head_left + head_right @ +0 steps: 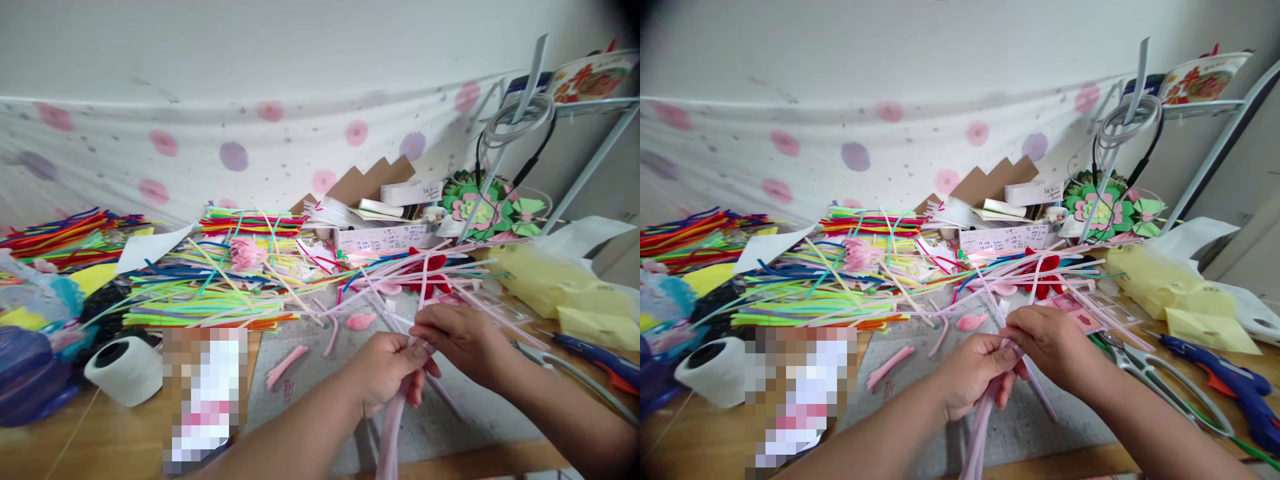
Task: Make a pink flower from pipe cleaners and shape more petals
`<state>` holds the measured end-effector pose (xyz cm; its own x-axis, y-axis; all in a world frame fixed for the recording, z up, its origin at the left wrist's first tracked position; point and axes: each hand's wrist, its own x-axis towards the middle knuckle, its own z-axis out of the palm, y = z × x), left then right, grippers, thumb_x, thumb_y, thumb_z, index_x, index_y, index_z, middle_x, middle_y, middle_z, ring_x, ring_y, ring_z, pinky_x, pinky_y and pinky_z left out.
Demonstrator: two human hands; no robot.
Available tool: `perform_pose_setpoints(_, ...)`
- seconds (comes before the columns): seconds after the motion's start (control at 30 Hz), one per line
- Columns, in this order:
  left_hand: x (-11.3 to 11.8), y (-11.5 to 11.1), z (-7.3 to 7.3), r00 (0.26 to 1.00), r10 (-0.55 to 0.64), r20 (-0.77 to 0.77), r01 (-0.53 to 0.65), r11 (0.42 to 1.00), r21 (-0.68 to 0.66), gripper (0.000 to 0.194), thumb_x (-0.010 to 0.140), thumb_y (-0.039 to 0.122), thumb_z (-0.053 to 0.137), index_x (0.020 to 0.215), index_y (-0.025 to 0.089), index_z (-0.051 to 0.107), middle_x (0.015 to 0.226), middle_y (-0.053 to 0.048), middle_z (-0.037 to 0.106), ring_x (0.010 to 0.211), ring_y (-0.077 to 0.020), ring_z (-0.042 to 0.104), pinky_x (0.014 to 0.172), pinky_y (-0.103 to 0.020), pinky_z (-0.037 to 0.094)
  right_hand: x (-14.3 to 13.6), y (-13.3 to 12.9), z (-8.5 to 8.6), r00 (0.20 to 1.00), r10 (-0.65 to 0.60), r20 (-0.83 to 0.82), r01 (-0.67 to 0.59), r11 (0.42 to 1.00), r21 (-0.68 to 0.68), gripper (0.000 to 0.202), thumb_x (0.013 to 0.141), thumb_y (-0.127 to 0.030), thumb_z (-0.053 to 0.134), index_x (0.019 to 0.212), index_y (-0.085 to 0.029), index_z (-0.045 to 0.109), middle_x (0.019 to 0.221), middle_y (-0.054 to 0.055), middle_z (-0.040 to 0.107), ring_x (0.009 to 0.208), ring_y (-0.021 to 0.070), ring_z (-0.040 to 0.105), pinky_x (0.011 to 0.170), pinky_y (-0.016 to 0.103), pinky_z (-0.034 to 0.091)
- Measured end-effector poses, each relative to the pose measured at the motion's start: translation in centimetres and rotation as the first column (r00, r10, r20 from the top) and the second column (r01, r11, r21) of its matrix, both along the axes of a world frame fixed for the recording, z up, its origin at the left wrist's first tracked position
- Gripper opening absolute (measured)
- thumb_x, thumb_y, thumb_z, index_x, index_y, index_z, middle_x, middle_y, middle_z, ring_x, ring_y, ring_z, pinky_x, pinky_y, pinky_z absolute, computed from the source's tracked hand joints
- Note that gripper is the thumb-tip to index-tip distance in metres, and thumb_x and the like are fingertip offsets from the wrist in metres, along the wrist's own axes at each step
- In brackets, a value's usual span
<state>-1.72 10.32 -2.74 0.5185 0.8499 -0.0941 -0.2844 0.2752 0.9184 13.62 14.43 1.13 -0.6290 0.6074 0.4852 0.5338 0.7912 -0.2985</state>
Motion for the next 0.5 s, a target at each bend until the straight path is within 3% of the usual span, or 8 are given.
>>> perform_pose_setpoints(0.23,0.0,0.1,0.0,0.995,0.033,-0.094,-0.037,0.999,-0.040,0.035,0.074,0.047,0.055,0.064,0.014,0.052,0.040,0.004,0.047,0.031,-0.0071,0.043,0.035,-0.019,0.030,-0.1,0.1,-0.1,0.994,-0.086,-0.066,0.060,0.943,-0.328,0.027,0.086,-0.032,0.044,0.069,-0.015,0.057,0.058,0.000,0.055,0.054,0.0105,0.048,0.050,0.020,0.036)
perform_pose_setpoints(0.37,0.0,-0.1,0.3,0.995,0.017,-0.097,-0.026,0.996,-0.090,0.029,0.076,0.042,0.055,0.067,0.014,0.051,0.044,0.003,0.050,0.033,-0.0075,0.046,0.034,-0.018,0.032,-0.2,0.4,0.0,0.990,-0.112,-0.083,0.070,0.916,-0.396,0.023,0.083,-0.029,0.048,0.067,-0.015,0.056,0.056,-0.001,0.052,0.053,0.0096,0.046,0.048,0.019,0.032)
perform_pose_setpoints(0.5,-0.2,-0.1,1.0,0.997,-0.053,-0.063,0.045,0.991,-0.127,0.027,0.078,0.041,0.057,0.080,0.014,0.055,0.047,0.005,0.050,0.031,-0.0030,0.038,0.032,-0.015,0.025,0.2,0.7,0.2,0.987,-0.116,-0.115,0.055,0.897,-0.438,0.019,0.081,-0.027,0.051,0.068,-0.014,0.057,0.062,0.000,0.056,0.057,0.0105,0.050,0.052,0.020,0.034)
